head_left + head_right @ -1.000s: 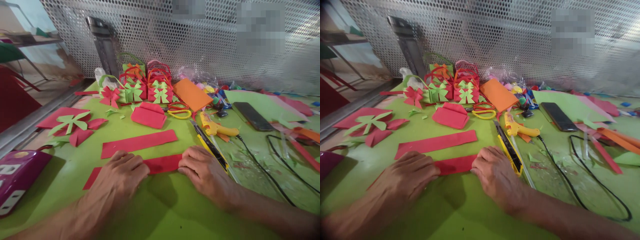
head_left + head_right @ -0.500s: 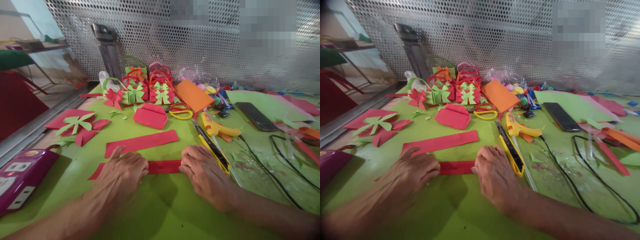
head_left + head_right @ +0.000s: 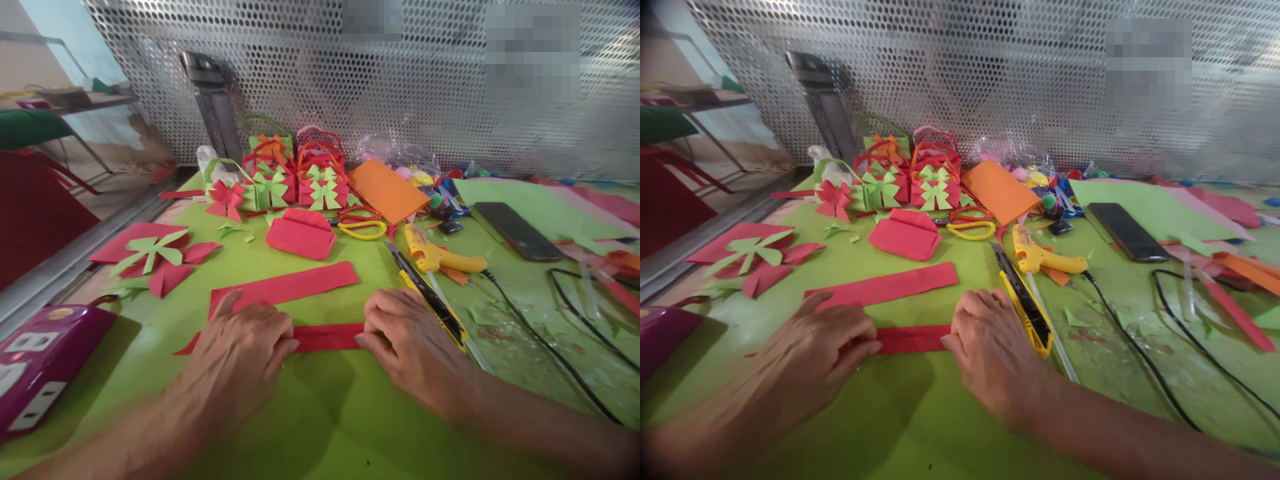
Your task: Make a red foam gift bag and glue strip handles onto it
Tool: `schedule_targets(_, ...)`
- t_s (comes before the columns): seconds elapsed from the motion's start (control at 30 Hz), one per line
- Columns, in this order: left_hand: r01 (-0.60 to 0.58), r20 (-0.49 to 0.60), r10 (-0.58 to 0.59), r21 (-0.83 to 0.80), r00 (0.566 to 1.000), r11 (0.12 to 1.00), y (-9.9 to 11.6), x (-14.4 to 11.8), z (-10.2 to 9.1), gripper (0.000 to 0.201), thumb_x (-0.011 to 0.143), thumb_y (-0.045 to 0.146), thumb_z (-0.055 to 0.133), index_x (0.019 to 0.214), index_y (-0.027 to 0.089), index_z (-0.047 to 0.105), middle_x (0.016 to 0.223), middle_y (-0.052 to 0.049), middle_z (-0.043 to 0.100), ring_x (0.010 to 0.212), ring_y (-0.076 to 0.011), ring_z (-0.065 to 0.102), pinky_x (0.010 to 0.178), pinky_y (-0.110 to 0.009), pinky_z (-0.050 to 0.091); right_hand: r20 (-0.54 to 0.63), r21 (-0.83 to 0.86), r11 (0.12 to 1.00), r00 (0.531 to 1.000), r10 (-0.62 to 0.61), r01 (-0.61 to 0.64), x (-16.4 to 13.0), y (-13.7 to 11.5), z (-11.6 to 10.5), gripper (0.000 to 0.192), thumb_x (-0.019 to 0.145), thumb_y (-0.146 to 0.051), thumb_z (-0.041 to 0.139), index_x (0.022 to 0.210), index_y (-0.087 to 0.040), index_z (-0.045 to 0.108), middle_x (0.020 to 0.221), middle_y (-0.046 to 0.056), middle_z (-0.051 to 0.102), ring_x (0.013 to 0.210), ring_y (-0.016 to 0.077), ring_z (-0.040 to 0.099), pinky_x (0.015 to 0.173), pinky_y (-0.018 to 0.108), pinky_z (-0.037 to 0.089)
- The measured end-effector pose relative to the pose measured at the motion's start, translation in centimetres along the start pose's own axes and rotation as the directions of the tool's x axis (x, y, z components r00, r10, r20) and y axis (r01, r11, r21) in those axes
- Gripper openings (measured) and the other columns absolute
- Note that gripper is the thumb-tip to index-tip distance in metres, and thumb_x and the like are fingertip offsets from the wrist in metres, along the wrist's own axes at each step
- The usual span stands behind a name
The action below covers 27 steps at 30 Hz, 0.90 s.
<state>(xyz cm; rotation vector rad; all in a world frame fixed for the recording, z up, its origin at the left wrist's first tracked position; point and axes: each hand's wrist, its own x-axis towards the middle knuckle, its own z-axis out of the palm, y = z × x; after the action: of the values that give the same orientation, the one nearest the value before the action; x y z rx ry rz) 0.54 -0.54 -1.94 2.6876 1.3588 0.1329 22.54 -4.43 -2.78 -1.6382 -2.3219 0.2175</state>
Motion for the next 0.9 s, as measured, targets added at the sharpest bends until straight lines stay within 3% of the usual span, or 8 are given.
schedule_targets(0.2, 0.012, 0.068, -0.011, -0.013, 0.998, 1.000, 0.2, 0.1, -0.4, 0.033, 0.089, 0.027, 0.035, 0.064, 0.018, 0.055, 0.062, 0.001, 0.055, 0.059, -0.0161, 0.049, 0.080, -0.046, 0.031, 0.004, 0.018, 1.000, 1.000, 0.011, -0.011, 0.2, 0.1, 0.1, 0.022, 0.080, -0.015, 0.058, 0.060, -0.017, 0.050, 0.072, 0.000, 0.052, 0.072, 0.0157, 0.047, 0.070, 0.035, 0.033)
schedule_targets(0.57, -0.082, -0.077, 0.086, 0.049, 0.993, 0.995, 0.3, -0.5, 0.7, 0.030, 0.087, 0.020, 0.033, 0.061, 0.018, 0.049, 0.060, 0.000, 0.051, 0.057, -0.0156, 0.044, 0.073, -0.043, 0.033, 0.004, 0.043, 0.999, 1.000, 0.021, -0.021, 0.1, 0.2, 0.1, 0.021, 0.079, -0.014, 0.061, 0.060, -0.017, 0.053, 0.072, 0.000, 0.053, 0.072, 0.0158, 0.049, 0.070, 0.034, 0.033)
schedule_targets(0.9, -0.030, -0.105, 0.033, 0.033, 0.994, 0.999, 0.9, -0.6, 0.5, 0.027, 0.086, 0.017, 0.037, 0.062, 0.018, 0.050, 0.059, 0.000, 0.052, 0.055, -0.0149, 0.044, 0.079, -0.050, 0.036, 0.006, 0.025, 1.000, 1.000, 0.016, -0.016, 0.2, 0.1, 0.0, 0.020, 0.080, -0.014, 0.059, 0.061, -0.018, 0.054, 0.072, -0.001, 0.054, 0.072, 0.0152, 0.050, 0.071, 0.034, 0.033)
